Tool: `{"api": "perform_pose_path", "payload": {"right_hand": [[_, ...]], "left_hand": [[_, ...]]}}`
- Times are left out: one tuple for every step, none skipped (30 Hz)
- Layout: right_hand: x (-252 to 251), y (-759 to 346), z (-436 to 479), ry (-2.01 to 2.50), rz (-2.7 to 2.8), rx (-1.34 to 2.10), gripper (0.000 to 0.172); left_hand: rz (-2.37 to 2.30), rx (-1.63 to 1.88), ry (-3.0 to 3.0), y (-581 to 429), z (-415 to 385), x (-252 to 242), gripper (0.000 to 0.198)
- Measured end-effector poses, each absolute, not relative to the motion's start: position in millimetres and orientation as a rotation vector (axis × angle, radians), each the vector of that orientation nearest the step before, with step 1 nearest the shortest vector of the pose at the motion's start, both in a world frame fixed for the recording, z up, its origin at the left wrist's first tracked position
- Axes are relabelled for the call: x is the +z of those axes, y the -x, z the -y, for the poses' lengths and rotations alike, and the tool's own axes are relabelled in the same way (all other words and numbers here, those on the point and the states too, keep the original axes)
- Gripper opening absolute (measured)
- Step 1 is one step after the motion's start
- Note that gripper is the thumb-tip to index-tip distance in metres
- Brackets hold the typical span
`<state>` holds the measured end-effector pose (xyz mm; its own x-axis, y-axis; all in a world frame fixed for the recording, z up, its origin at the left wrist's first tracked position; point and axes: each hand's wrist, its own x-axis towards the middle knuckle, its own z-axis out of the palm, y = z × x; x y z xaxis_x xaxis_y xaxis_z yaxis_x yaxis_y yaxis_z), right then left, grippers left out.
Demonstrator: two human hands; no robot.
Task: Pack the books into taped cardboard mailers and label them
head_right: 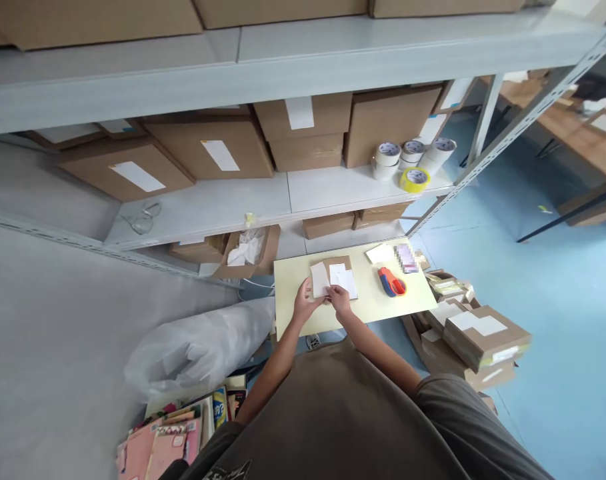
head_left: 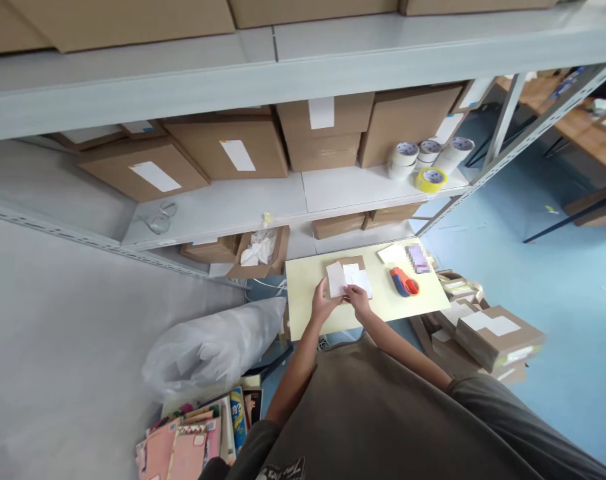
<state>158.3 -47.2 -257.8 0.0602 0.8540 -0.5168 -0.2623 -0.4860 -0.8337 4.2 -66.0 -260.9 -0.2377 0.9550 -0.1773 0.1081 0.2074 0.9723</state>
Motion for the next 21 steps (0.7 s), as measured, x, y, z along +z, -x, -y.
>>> {"api": "perform_pose_path", "payload": {"right_hand": [[-260.7,-168.2,49.2,1.447,0.605,1.583,0.048],[-263.3,-177.2,50.1,1.448,0.583,1.594,0.049],[-265.9,-185.3,50.2,1.447,0.567,1.613,0.05],[-268.5,-192.2,49.7,1.444,0.553,1.637,0.051],[-271.4,-198.0,48.8,1.439,0.536,1.658,0.052],[-274.8,-202.5,47.6,1.435,0.518,1.674,0.053],[-278.7,-205.9,46.3,1.436,0.499,1.68,0.054],[-283.2,-208.4,45.1,1.446,0.482,1.676,0.055],[-288.1,-210.2,43.8,1.463,0.468,1.664,0.055],[-293.3,-211.7,42.6,1.484,0.465,1.65,0.055],[-298.6,-213.2,41.2,1.511,0.474,1.635,0.053],[-303.9,-214.8,39.6,1.543,0.5,1.618,0.05],[-309.0,-216.6,37.9,1.581,0.548,1.597,0.047],[-313.7,-218.6,36.0,1.625,0.614,1.567,0.044],[-318.0,-220.6,34.0,1.672,0.692,1.528,0.042],[-321.8,-222.6,32.2,1.719,0.772,1.483,0.043],[-325.1,-224.2,30.7,1.762,0.847,1.439,0.046],[-328.1,-225.4,29.7,1.795,0.916,1.403,0.049],[-330.7,-226.0,29.4,1.818,0.977,1.375,0.049],[-333.1,-225.9,29.8,1.834,1.03,1.353,0.047],[-335.3,-225.2,31.1,1.847,1.078,1.336,0.043]], "left_hand": [[-1.542,1.145,-0.922,-10.0,64.6,-266.2,0.091],[-1.53,1.14,-0.818,-16.1,63.1,-271.2,0.091],[-1.522,1.142,-0.74,-22.7,61.8,-275.9,0.088],[-1.517,1.148,-0.694,-29.7,60.7,-280.0,0.084],[-1.521,1.156,-0.677,-37.0,59.6,-283.6,0.078],[-1.539,1.163,-0.679,-44.4,58.8,-286.7,0.072],[-1.576,1.17,-0.691,-51.7,58.1,-289.3,0.064],[-1.635,1.176,-0.706,-58.6,57.5,-291.7,0.055],[-1.708,1.177,-0.722,-65.1,56.9,-293.8,0.047],[-1.784,1.175,-0.74,-70.7,56.2,-295.7,0.04],[-1.851,1.167,-0.76,-75.6,55.5,-297.6,0.034],[-1.904,1.153,-0.782,-79.6,54.8,-299.5,0.029],[-1.945,1.135,-0.808,-82.7,53.9,-301.3,0.026],[-1.975,1.112,-0.836,-84.9,53.1,-303.0,0.024],[-2.004,1.084,-0.862,-86.3,52.3,-304.8,0.022],[-2.035,1.052,-0.883,-87.1,51.6,-306.5,0.022],[-2.066,1.016,-0.899,-87.2,51.2,-308.4,0.021],[-2.091,0.981,-0.912,-86.7,51.0,-310.4,0.021],[-2.107,0.948,-0.923,-85.8,51.2,-312.5,0.02],[-2.115,0.919,-0.931,-84.5,51.6,-314.7,0.02],[-2.116,0.894,-0.939,-83.0,52.3,-317.0,0.019]]}}
